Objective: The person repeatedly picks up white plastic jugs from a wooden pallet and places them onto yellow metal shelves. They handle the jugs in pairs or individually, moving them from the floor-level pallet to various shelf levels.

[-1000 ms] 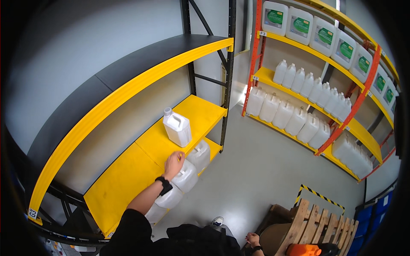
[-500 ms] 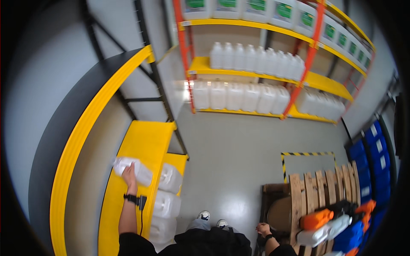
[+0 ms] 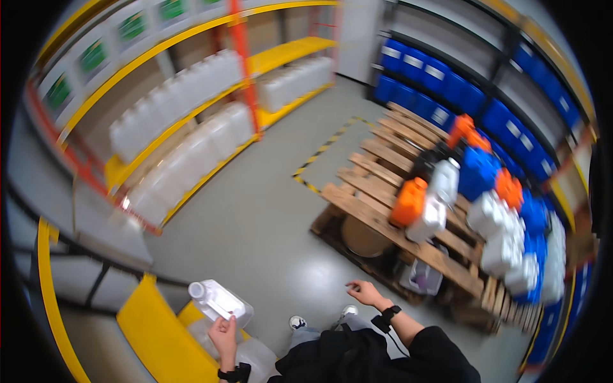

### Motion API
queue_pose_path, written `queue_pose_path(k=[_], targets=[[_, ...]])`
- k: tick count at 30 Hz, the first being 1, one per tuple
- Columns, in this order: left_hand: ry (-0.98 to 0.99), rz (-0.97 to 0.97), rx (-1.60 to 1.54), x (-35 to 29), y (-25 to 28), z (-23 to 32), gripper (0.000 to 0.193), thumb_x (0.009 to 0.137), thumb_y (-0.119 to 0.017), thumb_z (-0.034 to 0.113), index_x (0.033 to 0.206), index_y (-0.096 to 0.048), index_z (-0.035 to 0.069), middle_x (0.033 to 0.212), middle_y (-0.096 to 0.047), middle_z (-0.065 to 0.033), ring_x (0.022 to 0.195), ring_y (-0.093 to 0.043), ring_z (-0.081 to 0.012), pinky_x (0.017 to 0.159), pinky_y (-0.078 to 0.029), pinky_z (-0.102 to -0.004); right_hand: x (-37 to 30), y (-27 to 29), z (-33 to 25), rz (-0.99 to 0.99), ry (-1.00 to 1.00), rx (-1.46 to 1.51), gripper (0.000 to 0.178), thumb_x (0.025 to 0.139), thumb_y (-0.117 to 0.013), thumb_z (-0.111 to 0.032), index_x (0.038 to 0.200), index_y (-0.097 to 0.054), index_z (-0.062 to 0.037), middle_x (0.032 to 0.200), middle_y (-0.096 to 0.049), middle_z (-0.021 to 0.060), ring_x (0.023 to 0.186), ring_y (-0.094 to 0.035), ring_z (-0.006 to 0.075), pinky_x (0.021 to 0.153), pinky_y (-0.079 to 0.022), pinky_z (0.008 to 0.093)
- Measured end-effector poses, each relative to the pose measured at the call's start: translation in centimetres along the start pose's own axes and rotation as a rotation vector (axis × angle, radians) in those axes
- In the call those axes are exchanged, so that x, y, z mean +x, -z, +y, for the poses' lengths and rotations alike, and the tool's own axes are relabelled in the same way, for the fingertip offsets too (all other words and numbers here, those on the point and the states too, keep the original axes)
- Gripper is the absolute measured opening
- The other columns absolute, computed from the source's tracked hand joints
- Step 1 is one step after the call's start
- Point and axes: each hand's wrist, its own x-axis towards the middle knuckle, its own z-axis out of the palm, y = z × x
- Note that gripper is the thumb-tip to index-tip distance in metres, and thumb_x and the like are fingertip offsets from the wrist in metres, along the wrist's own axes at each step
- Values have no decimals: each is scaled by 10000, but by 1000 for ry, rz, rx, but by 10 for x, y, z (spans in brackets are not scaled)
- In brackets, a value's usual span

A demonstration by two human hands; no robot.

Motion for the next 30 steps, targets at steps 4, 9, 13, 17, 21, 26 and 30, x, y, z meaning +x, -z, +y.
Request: queue_pose_path(k=[4, 9, 13, 17, 21, 26, 30], targets=[[-65, -423, 65, 8, -100, 39, 188, 926, -718, 71, 1093, -735, -15, 648, -419, 123, 589, -318, 15, 526, -226, -198, -62, 54, -55, 166, 131, 141, 336, 927, -702, -260, 1218, -690, -91, 1019, -716, 108, 884, -707, 235, 798, -571, 361], [-226, -905, 143, -35, -256, 97, 189, 928, -724, 85, 1086, -739, -18, 649, -403, 126, 595, -312, 5, 528, -237, -208, -134, 120, -43, 354, 196, 191, 373, 942, -700, -295, 1241, -677, -73, 1096, -682, 111, 941, -690, 231, 804, -568, 354], [-321, -1237, 188, -100, -375, 128, 147, 933, -738, 121, 914, -696, -18, 664, -426, 104, 630, -336, -12, 535, -269, -222, -187, 169, -10, 552, 122, 331, 427, 932, -710, -352, 1240, -674, -59, 1058, -673, 127, 900, -680, 245, 783, -547, 356], [-454, -1538, 302, -183, -478, 152, 164, 960, -712, 153, 971, -711, -11, 675, -479, 98, 631, -372, -11, 540, -298, -223, -227, 209, 41, 867, -2, 362, 431, 912, -733, -338, 1186, -686, -10, 1026, -667, 147, 840, -668, 240, 769, -544, 356], [-586, -1696, 349, -263, -551, 158, 222, 937, -729, 176, 1002, -710, -35, 674, -528, 58, 634, -420, -24, 548, -372, -248, -265, 240, 86, 1113, -284, 369, 456, 851, -798, -320, 1103, -687, 42, 964, -675, 143, 824, -678, 242, 757, -554, 353], [-741, -1815, 364, -332, -629, 157, 292, 905, -748, 257, 933, -692, -29, 615, -542, -40, 558, -456, -86, 537, -410, -304, -295, 270, 151, 1313, -468, 362, 470, 792, -851, -310, 1030, -687, 60, 903, -685, 138, 787, -668, 210, 724, -552, 332], [-805, -1831, 361, -362, -679, 166, 274, 886, -748, 263, 952, -690, 4, 606, -560, -58, 525, -517, -161, 538, -428, -343, -300, 308, 200, 1352, -491, 447, 426, 822, -837, -282, 1012, -694, 70, 851, -710, 110, 741, -644, 139, 677, -536, 300]])
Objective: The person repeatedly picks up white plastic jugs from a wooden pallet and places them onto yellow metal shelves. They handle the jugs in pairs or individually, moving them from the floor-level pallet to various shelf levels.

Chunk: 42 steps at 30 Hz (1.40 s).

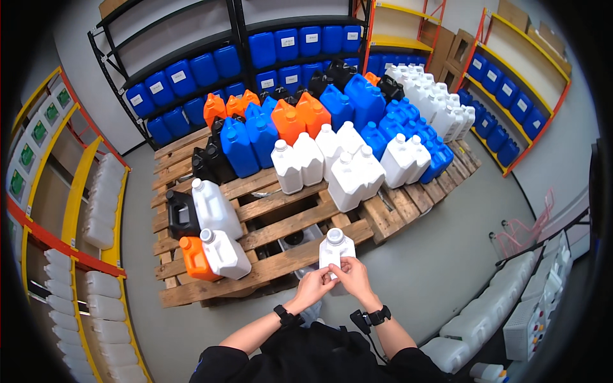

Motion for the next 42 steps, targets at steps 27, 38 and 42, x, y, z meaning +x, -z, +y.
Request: queue_pose_path(k=[27, 38, 42], targets=[[16, 391, 340, 285, 28, -55, 325, 876, -711, 179, 1162, -602, 70, 1060, -645, -121, 977, -669, -354, 764, -544, -472, 327, -52, 74, -72, 174, -29, 465, 913, -746, -243, 1217, -637, 92, 1032, -699, 212, 904, -682, 262, 818, -544, 373], [258, 520, 191, 112, -6, -88, 267, 973, -585, 299, 1151, -634, 107, 1035, -705, -141, 981, -682, -354, 797, -545, -463, 202, -5, 135, -422, 212, -70, 298, 898, -693, -93, 1167, -640, 20, 837, -663, 95, 720, -614, 198, 737, -524, 332], [757, 501, 174, -53, -54, -172, 327, 948, -557, 338, 1090, -694, 78, 1056, -721, -190, 1032, -668, -389, 879, -538, -491, 158, 18, 248, -761, 170, -299, 237, 859, -719, -123, 1035, -676, 30, 854, -699, 145, 733, -674, 185, 692, -542, 322]])
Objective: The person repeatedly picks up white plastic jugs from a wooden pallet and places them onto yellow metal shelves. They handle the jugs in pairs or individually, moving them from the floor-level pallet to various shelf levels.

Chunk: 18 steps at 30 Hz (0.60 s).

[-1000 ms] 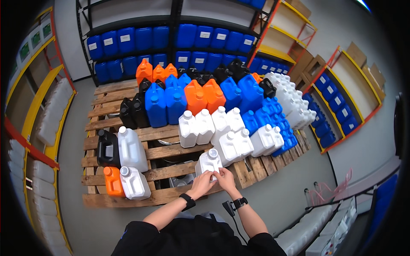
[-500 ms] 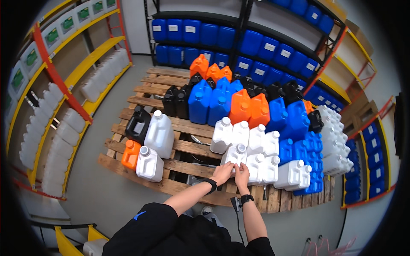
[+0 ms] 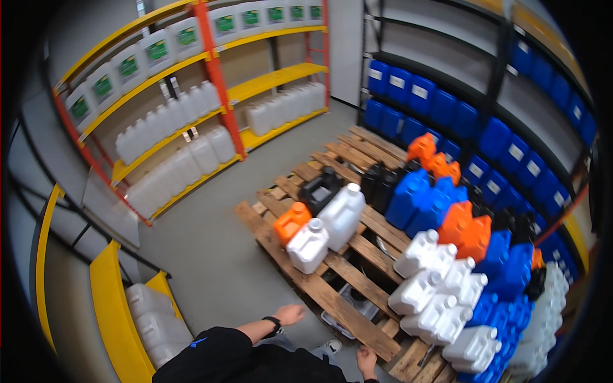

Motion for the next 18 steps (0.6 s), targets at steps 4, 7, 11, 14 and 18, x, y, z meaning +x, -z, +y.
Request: queue_pose_path(k=[4, 7, 11, 14, 18], targets=[[756, -75, -54, -147, -29, -181, 360, 866, -621, 340, 1087, -751, 88, 1132, -715, -204, 1097, -668, -396, 926, -535, -490, -5, -55, 97, -478, -245, -134, 218, 900, -683, -168, 1031, -691, 6, 862, -718, 129, 728, -704, 209, 647, -560, 343], [965, 29, -204, -246, -59, -253, 390, 851, -606, 354, 1073, -752, 69, 1111, -720, -216, 1082, -671, -413, 941, -531, -488, -6, -85, 53, -606, -293, -233, 213, 921, -654, -219, 981, -690, -19, 847, -717, 126, 723, -703, 233, 617, -551, 368], [947, 227, -358, -355, -115, -300, 486, 898, -560, 515, 1108, -743, 117, 1077, -711, -238, 1030, -657, -438, 934, -524, -483, 16, -152, 2, -687, -210, -331, 250, 948, -615, -289, 914, -687, -52, 827, -716, 120, 717, -701, 265, 578, -540, 400], [862, 76, -356, -419, -153, -328, 538, 921, -506, 496, 1191, -699, 72, 1250, -674, -184, 1176, -614, -390, 1026, -489, -448, 36, -194, -25, -706, -33, -413, 301, 968, -585, -340, 863, -686, -77, 811, -715, 116, 712, -701, 288, 549, -531, 424], [1172, 104, -651, -482, -175, -353, 489, 887, -563, 470, 1146, -733, 92, 1165, -712, -173, 1115, -655, -375, 978, -519, -434, 49, -257, -109, -663, -24, -402, 285, 993, -547, -337, 879, -688, -117, 800, -686, 80, 732, -672, 289, 594, -522, 444]])
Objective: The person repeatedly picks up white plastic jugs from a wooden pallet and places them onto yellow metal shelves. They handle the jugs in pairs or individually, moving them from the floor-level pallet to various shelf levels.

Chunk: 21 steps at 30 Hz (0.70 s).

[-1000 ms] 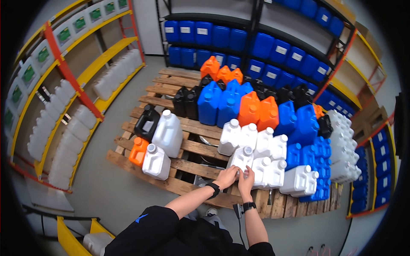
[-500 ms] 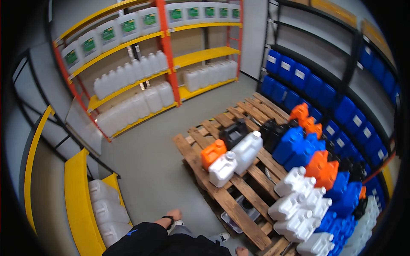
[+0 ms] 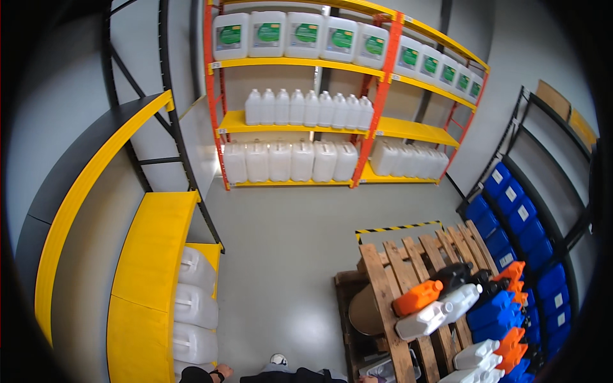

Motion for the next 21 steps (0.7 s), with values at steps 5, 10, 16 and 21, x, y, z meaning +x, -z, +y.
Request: queue_pose_path(k=[5, 10, 16, 21], targets=[[57, 51, -255, 35, 28, -12, 464, 884, -576, 460, 1102, -752, 90, 1091, -739, -162, 1061, -683, -358, 947, -531, -427, 11, -2, -166, -37, -117, 111, 238, 1011, -513, -289, 952, -688, -139, 848, -659, 56, 791, -643, 271, 682, -523, 437], [-39, 207, -500, 74, 72, 27, 456, 880, -580, 472, 1066, -766, 101, 967, -764, -134, 959, -715, -339, 884, -548, -414, 84, -30, -205, -183, -193, 96, 240, 1023, -487, -273, 992, -681, -136, 930, -661, 73, 848, -641, 268, 722, -530, 420], [-365, 398, 5, 128, 157, 35, 344, 1004, -507, 306, 1040, -744, 59, 1021, -742, -194, 875, -718, -331, 774, -556, -482, 190, -72, -247, -482, -321, 68, 249, 1037, -456, -253, 1040, -674, -132, 1028, -664, 94, 918, -639, 264, 771, -540, 398], [-46, 287, -422, 154, 267, 73, 285, 992, -520, 251, 1036, -727, 61, 931, -711, -191, 810, -687, -344, 739, -544, -490, 309, -105, -300, -303, -64, -36, 253, 983, -499, -166, 851, -710, -122, 793, -650, 93, 695, -568, 269, 635, -491, 413]])
